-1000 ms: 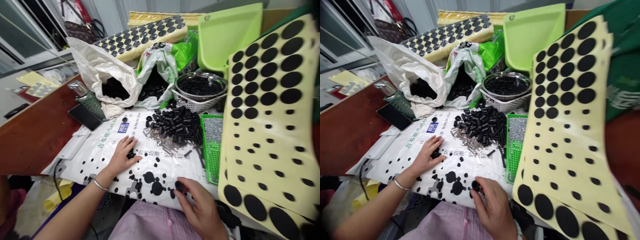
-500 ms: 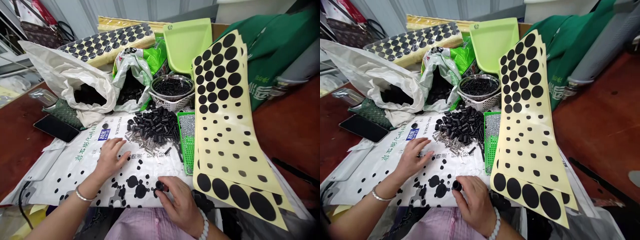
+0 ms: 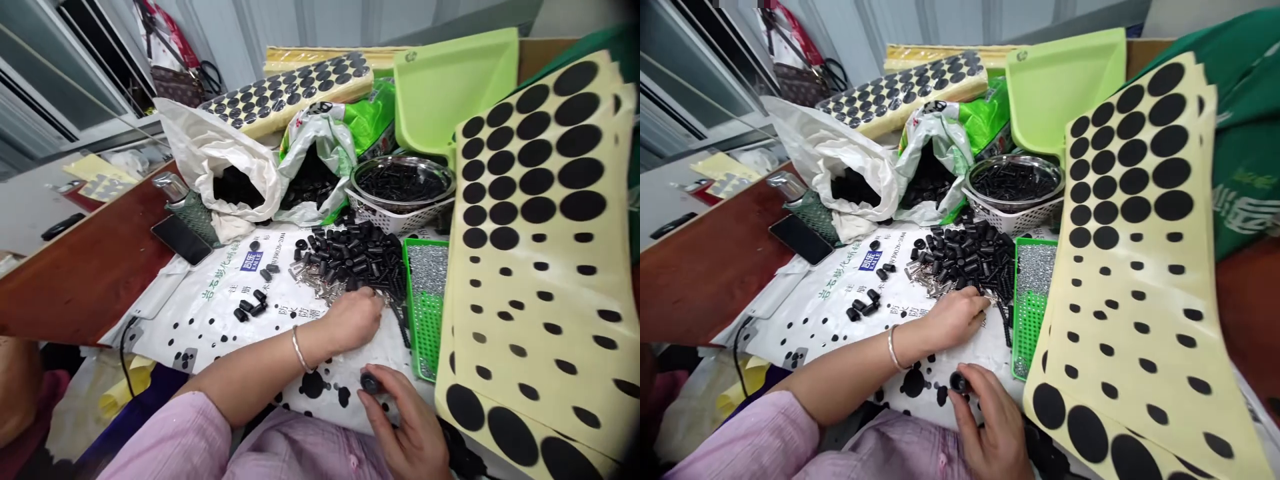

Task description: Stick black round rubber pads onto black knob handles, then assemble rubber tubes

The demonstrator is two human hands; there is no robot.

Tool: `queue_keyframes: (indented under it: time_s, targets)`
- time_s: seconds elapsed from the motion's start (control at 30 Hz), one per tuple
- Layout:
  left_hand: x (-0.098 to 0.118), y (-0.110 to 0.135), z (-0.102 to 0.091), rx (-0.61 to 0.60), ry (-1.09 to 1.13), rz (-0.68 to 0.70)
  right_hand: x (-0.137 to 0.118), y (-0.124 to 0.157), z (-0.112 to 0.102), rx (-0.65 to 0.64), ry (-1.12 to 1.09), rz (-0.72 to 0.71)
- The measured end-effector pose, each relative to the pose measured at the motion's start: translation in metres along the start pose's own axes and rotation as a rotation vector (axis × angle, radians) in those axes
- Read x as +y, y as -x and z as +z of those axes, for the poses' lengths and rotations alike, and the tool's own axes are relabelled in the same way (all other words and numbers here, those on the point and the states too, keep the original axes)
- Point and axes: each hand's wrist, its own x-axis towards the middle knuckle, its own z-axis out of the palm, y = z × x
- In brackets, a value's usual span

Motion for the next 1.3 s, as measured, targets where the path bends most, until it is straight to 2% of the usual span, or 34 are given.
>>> queue_keyframes:
  time_s: [0.07, 0.2, 0.27, 0.33, 0.43, 0.5, 0.57, 0.67, 0.73, 0.83, 1.03, 1.2, 1.3]
  targets:
    - [-0.005, 0.019, -0.006, 0.074, 0.261, -0.078, 0.001, -0.001, 0.001, 0.025, 0.003, 0.024]
    - [-0.011, 0.062, -0.014, 0.181, 1.189, -0.366, 0.000, -0.006, 0.002, 0.028, 0.026, 0.153]
    - [-0.010, 0.079, -0.013, 0.220, 1.353, -0.418, -0.001, -0.008, 0.003, 0.009, 0.045, 0.180]
    - [-0.006, 0.091, -0.007, 0.290, 1.281, -0.390, -0.002, -0.009, 0.004, -0.014, 0.053, 0.161]
    - [0.000, 0.102, 0.007, 0.359, 0.981, -0.240, -0.002, -0.009, 0.004, -0.035, 0.051, 0.106]
    - [0.002, 0.107, 0.015, 0.374, 0.886, -0.183, -0.002, -0.009, 0.004, -0.036, 0.053, 0.076]
    - [0.001, 0.110, 0.020, 0.389, 0.980, -0.239, -0.003, -0.009, 0.003, -0.027, 0.065, 0.070]
    - [-0.003, 0.112, 0.019, 0.447, 1.248, -0.404, -0.004, -0.011, 0.003, -0.034, 0.088, 0.075]
    - [-0.004, 0.112, 0.017, 0.496, 1.332, -0.435, -0.006, -0.012, 0.005, -0.075, 0.079, 0.060]
    - [-0.002, 0.112, 0.017, 0.471, 1.323, -0.385, -0.008, -0.015, 0.010, -0.127, 0.032, 0.041]
    - [-0.002, 0.119, 0.024, 0.391, 1.115, -0.345, -0.007, -0.018, 0.012, -0.107, 0.073, 0.041]
    - [-0.009, 0.117, 0.021, 0.300, 1.354, -0.429, -0.012, -0.021, 0.013, -0.062, 0.099, 0.011]
    - [-0.010, 0.117, 0.019, 0.305, 1.362, -0.441, -0.016, -0.025, 0.015, -0.081, 0.117, -0.041]
